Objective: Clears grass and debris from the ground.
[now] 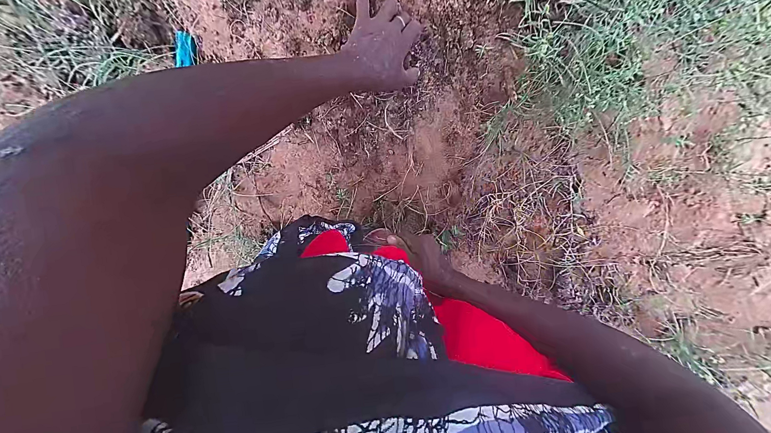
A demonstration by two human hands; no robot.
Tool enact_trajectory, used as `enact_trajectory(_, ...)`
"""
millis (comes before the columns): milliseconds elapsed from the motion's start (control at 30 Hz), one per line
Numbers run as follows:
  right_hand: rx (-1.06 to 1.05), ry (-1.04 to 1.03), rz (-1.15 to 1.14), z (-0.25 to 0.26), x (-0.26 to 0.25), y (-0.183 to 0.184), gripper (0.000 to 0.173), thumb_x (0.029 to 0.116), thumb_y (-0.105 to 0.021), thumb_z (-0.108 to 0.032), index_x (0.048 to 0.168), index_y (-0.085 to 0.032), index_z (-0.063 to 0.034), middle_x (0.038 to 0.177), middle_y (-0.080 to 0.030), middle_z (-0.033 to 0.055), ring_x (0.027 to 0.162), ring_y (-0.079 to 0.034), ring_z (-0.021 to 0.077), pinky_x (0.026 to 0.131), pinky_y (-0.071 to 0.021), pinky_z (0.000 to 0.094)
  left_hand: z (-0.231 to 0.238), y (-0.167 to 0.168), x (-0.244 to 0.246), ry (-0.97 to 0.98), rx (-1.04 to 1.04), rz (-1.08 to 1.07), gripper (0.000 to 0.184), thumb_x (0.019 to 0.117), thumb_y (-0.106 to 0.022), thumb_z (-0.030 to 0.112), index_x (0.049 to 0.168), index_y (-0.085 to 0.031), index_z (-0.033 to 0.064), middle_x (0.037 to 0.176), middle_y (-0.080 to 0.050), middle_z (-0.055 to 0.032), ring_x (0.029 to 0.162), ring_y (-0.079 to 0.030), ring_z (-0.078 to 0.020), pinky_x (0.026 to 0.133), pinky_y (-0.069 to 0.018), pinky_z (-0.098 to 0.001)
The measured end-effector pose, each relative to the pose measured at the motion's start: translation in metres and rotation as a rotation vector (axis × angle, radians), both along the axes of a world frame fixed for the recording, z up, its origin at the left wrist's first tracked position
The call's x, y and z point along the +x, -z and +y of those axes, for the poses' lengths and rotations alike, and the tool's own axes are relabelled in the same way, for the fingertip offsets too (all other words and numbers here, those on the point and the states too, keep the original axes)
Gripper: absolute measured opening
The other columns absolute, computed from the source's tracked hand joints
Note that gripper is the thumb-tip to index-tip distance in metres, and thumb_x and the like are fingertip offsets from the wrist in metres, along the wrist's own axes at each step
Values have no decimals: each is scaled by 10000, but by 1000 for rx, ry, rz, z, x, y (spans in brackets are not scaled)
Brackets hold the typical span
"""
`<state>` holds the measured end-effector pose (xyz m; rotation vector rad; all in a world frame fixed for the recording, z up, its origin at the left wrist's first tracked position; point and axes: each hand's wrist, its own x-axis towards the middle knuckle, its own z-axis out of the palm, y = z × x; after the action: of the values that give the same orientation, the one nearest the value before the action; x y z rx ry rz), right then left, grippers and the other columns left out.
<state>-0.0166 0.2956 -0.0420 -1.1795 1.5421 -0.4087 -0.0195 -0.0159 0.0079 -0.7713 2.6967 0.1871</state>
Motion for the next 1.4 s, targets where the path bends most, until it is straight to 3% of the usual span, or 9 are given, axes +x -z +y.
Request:
enact_trajectory(133, -133, 484, -197, 1, -25, 14, 489, 851, -819, -231, 1167, -606, 76, 898, -634, 84, 802, -595, 101, 792, -525, 302, 1, 0, 3, 6, 17, 5, 627, 1000, -564, 472, 1420, -501, 11, 1460, -504, -252, 1466, -329, -469, 1130, -142, -758)
enact_trajectory(200, -53, 883, -362, -13, -56, 25, 430, 923, -752, -76, 1291, -553, 25, 1009, -642, 105, 858, -622, 124, 799, -554, 316, 1, 0, 3, 16, 11, 9, 630, 1003, -554, 476, 1428, -495, 14, 1461, -504, -257, 1466, -327, -477, 1131, -145, -761)
enact_trajectory(267, 10, 1119, -295, -25, -83, 44, 202, 1015, -628, -128, 1194, -556, -67, 815, -551, 22, 614, -501, 87, 543, -447, 259, 1, 0, 4, 15, 6, 3, 615, 1010, -547, 467, 1435, -492, 27, 1461, -505, -249, 1470, -328, -469, 1134, -155, -752)
enact_trajectory(333, -49, 1142, -177, -30, -101, 52, 261, 1060, -535, -150, 1310, -539, -77, 925, -552, 37, 687, -499, 87, 593, -450, 266, 1, 1, 4, 21, -1, -2, 600, 1015, -537, 465, 1422, -494, 27, 1453, -508, -249, 1469, -328, -470, 1134, -161, -747)
enact_trajectory(467, -120, 1165, 4, -52, -112, 49, 502, 1007, -551, -81, 1497, -468, -6, 1432, -561, 206, 1290, -559, 246, 1092, -456, 418, 0, 5, 5, 38, 10, 5, 620, 1015, -522, 462, 1433, -480, 7, 1433, -518, -262, 1458, -330, -487, 1132, -154, -756)
enact_trajectory(600, -75, 1264, 89, -93, -124, 40, 423, 960, -665, -137, 1357, -578, -19, 1263, -643, 187, 1188, -619, 264, 995, -509, 463, 0, 4, 4, 55, 17, 9, 580, 1017, -531, 444, 1394, -499, 4, 1423, -521, -265, 1448, -344, -491, 1133, -159, -753)
enact_trajectory(867, -321, 1553, -237, -138, -136, 25, 533, 1056, -509, -84, 1541, -311, 10, 1474, -476, 181, 1320, -507, 193, 1076, -470, 333, 1, 6, 5, 52, 31, 31, 583, 1027, -534, 435, 1421, -483, 9, 1407, -532, -275, 1449, -345, -495, 1150, -152, -741)
enact_trajectory(1033, -230, 1490, -338, -161, -146, 10, 233, 1106, -433, -211, 1290, -475, -74, 995, -508, 52, 769, -518, 95, 635, -492, 254, 1, 9, 8, 67, 56, 57, 593, 1035, -520, 436, 1446, -466, 12, 1389, -551, -276, 1455, -333, -498, 1161, -143, -733)
enact_trajectory(1400, -163, 1105, -326, -154, -184, 25, 313, 1141, -288, -332, 979, -492, -157, 694, -487, -47, 500, -444, 46, 463, -421, 206, -1, 12, 6, 84, 24, 52, 596, 1019, -522, 465, 1434, -486, 39, 1371, -564, -262, 1421, -382, -499, 1142, -163, -755)
